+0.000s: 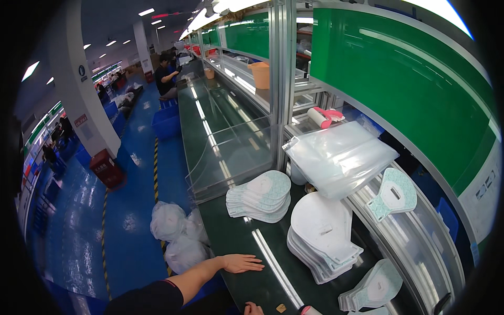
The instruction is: The person stacks white plastic parts on a green workbench, then places them into a clear plastic bag. They use a pink lint roller to clean the parts before bagging them. The person repeats this process for multiple stacks of parts.
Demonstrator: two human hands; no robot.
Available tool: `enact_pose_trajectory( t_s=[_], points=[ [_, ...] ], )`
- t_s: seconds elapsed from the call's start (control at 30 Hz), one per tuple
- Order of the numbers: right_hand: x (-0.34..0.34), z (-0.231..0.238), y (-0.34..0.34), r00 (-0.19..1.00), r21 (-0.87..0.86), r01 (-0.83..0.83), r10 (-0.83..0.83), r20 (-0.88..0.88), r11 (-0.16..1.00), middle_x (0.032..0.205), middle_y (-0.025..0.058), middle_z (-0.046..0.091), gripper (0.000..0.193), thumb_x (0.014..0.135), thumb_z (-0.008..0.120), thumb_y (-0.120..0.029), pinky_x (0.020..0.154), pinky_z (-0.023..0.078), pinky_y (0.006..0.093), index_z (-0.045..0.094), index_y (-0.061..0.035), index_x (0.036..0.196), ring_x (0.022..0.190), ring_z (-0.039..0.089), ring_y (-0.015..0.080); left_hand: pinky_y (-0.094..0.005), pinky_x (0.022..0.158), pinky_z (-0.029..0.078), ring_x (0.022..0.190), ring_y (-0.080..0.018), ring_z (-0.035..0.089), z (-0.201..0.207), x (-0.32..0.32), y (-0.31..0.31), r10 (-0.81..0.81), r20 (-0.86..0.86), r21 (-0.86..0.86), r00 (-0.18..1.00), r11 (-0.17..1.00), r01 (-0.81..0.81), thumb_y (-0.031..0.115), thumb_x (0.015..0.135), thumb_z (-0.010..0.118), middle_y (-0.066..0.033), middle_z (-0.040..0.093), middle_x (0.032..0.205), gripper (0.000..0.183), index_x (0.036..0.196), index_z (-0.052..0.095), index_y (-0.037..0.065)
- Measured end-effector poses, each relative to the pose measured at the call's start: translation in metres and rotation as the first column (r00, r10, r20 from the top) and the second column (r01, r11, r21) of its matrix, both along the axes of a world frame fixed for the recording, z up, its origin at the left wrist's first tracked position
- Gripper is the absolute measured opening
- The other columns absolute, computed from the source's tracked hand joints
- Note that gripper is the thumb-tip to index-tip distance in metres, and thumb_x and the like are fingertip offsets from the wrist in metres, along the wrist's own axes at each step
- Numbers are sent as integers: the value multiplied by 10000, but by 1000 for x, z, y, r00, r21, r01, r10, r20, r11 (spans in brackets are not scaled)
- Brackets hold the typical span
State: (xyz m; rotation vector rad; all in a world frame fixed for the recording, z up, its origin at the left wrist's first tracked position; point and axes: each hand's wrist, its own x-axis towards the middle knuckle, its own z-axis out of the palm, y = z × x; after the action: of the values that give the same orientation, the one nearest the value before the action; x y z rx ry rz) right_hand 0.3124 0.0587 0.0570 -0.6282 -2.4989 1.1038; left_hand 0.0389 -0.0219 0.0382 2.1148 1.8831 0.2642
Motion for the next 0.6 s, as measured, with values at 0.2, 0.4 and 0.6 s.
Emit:
enact_pose_trajectory(
  t_s=[0.2,0.4,0.6],
  points=[
    [2,-3,-5,1000,18,16,-16,11,1000,687,95,535,81,804,576,-173,554,442,399,618,-183,873,612,540,300,-396,1116,93,1353,-215,150,-6,0,-3,4,-28,-26,1000,1000,-5,113,847,380,-6,148,1475,596,1407,179,125],
    [4,-10,-10,999,84,22,-25,28,996,714,89,555,90,812,561,-175,579,450,402,608,-179,889,655,557,301,-377,1116,123,1346,-216,166,-8,2,-6,11,-22,17,1000,1000,-10,93,841,406,-1,168,1467,598,1400,198,127],
    [6,-14,0,991,70,-109,103,82,992,752,90,585,120,841,516,-227,650,461,413,600,-172,905,710,571,315,-419,1105,126,1342,-238,178,-20,21,-6,104,-153,90,983,992,-91,92,823,413,-48,161,1468,633,1406,167,101]
  ],
)
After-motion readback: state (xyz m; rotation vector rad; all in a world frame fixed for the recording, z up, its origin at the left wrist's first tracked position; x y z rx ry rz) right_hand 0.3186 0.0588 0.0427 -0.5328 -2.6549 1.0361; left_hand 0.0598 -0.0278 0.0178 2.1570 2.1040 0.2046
